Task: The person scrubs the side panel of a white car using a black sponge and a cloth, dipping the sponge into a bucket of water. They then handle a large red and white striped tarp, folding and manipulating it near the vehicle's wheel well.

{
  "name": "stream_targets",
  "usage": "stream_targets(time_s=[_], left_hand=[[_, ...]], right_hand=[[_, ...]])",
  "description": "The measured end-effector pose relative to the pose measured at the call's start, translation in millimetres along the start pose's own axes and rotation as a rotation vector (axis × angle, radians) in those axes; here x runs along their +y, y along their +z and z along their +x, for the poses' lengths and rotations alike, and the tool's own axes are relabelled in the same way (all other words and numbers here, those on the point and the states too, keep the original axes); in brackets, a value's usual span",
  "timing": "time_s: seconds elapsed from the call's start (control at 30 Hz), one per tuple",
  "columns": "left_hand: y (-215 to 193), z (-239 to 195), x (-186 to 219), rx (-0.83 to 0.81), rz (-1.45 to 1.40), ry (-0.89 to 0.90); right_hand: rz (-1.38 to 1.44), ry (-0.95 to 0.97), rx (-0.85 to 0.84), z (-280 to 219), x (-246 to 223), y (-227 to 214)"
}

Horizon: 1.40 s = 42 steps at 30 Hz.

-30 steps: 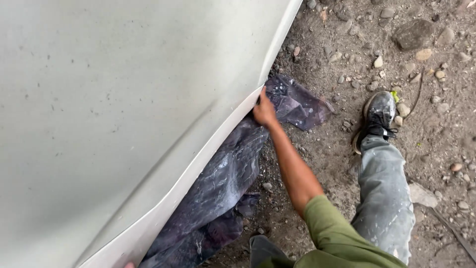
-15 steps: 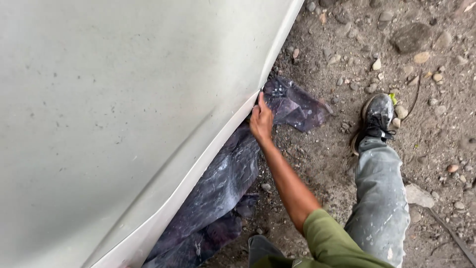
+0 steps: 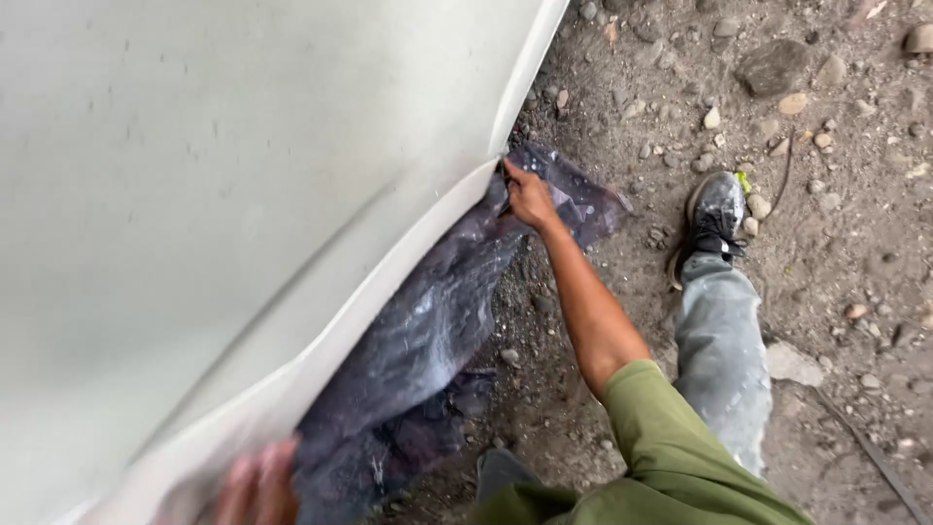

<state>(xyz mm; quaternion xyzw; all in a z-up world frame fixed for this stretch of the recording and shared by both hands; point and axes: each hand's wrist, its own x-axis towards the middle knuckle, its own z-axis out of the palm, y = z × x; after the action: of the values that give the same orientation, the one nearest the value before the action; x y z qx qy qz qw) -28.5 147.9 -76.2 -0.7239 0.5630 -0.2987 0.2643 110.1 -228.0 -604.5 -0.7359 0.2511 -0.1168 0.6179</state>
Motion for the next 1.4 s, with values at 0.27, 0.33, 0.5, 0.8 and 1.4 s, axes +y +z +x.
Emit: stream_targets(time_s=[0.27, 0.33, 0.5, 0.8, 1.4], left_hand=[[152.7, 206.7, 88.2, 0.035, -0.071, 0.029], [222.6, 227.6, 123.3, 0.019, -0.197, 0.045], [365.9, 268.3, 205.8, -0.178, -0.228, 0.193], [448.7, 292.4, 321.8, -0.723, -0.535, 0.06], [82.8, 220.7, 379.7, -0.78, -2.043, -1.618]], right_hand=[[0.248, 0.047, 0.159, -168.0, -135.7, -141.6], [0.248, 0.204, 0.097, -196.4, -165.2, -172.9], [-0.08, 0.21, -0.055, -218.5, -170.7, -238.5], [-0.22, -0.109, 0.046, -133.0, -132.5, -296.6], [0.389, 0.603, -0.651, -246.9, -103.7, -329.3]])
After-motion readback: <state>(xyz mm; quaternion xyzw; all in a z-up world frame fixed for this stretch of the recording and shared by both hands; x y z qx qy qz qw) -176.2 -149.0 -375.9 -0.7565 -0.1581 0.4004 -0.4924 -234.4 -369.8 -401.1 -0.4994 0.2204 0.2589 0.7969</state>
